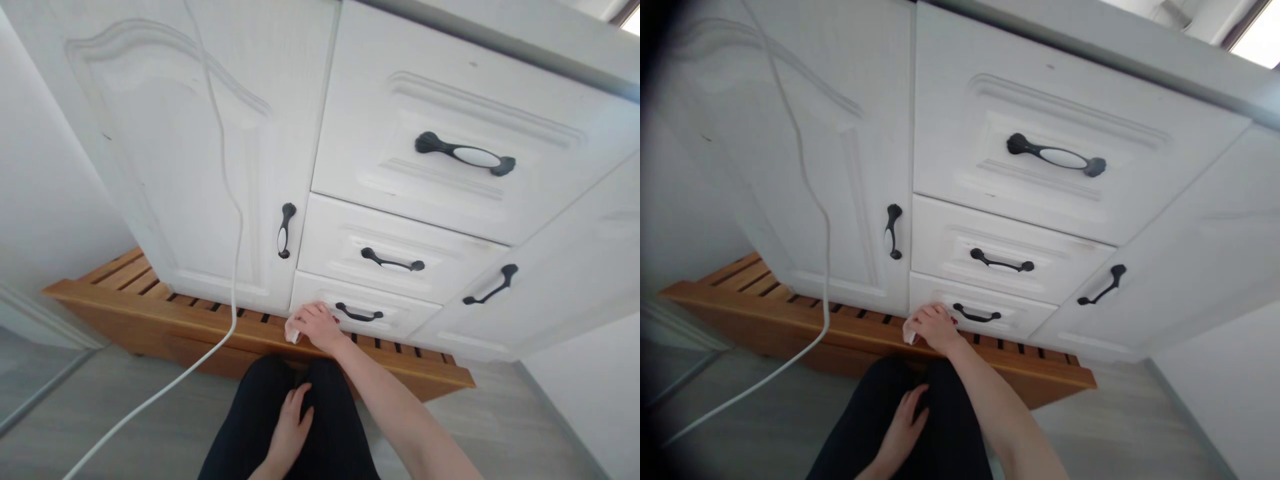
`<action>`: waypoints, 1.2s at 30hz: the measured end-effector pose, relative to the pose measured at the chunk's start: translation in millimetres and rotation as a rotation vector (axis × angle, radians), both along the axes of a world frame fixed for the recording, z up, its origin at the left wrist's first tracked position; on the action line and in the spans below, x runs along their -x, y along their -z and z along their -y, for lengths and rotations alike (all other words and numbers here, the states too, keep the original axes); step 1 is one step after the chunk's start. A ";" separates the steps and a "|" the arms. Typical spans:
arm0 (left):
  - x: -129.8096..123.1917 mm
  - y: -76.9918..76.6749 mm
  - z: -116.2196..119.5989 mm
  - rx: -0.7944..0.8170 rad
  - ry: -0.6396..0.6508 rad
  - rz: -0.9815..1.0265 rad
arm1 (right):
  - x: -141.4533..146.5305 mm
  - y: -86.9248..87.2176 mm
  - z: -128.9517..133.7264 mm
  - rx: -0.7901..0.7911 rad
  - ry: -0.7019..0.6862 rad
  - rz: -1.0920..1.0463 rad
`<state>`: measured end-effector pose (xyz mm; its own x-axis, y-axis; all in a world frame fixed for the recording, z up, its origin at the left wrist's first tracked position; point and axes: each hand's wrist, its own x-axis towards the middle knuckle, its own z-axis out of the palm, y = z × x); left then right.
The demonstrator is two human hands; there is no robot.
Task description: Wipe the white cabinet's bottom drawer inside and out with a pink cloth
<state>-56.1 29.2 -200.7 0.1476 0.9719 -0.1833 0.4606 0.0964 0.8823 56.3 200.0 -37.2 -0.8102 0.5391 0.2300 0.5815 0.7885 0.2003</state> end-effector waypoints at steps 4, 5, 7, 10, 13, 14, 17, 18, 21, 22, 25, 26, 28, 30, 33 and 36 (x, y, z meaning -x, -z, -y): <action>-1.9 3.5 -4.1 -0.021 -0.045 0.029 | 7.1 -24.3 -8.4 -0.076 0.086 -0.137; -2.4 4.7 -5.4 -0.030 -0.062 0.040 | 9.1 -30.5 -11.3 -0.101 0.083 -0.159; -3.2 7.0 -7.5 -0.043 -0.089 0.058 | 13.7 -38.4 -15.5 -0.134 0.043 -0.159; -2.9 9.4 -8.0 -0.040 -0.117 0.072 | 21.8 -36.5 -15.8 -0.119 -0.022 -0.095; -1.6 9.9 -6.9 -0.036 -0.132 0.079 | 26.8 -24.1 -14.0 -0.061 -0.079 -0.017; -1.1 9.8 -6.6 -0.036 -0.132 0.082 | 25.7 -19.4 -14.2 -0.049 -0.096 -0.001; 0.3 9.6 -6.4 -0.035 -0.121 0.082 | 8.1 -7.2 -15.8 -0.036 -0.138 0.041; 0.6 9.8 -6.5 -0.033 -0.117 0.082 | -2.8 -3.9 -15.7 -0.035 -0.147 0.056; 0.9 10.8 -7.1 -0.024 -0.107 0.088 | -45.0 4.4 -9.9 -0.028 -0.159 0.110; 0.7 11.2 -7.3 -0.021 -0.107 0.092 | -60.1 6.4 -6.1 -0.023 -0.154 0.127; 0.4 12.0 -7.4 -0.016 -0.108 0.105 | -102.2 9.6 8.5 -0.008 -0.102 0.167; 0.6 12.2 -7.3 -0.016 -0.108 0.108 | -114.7 9.6 13.6 -0.004 -0.075 0.176; 1.9 12.7 -6.7 -0.016 -0.103 0.110 | -138.5 7.8 23.4 0.003 -0.025 0.193; 3.8 13.7 -5.8 -0.011 -0.094 0.106 | -162.1 3.8 32.0 0.009 0.009 0.212; 5.9 16.1 -5.1 -0.011 -0.076 0.096 | -197.1 -5.8 42.3 0.012 0.051 0.239; 5.6 18.0 -5.7 -0.019 -0.065 0.084 | -225.8 -17.1 49.3 0.011 0.099 0.254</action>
<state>-61.6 34.9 -218.8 0.0985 0.9831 -0.1545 0.3785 0.1066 0.9194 282.1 150.7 -20.1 -0.7845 0.6198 0.0199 0.5880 0.7334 0.3411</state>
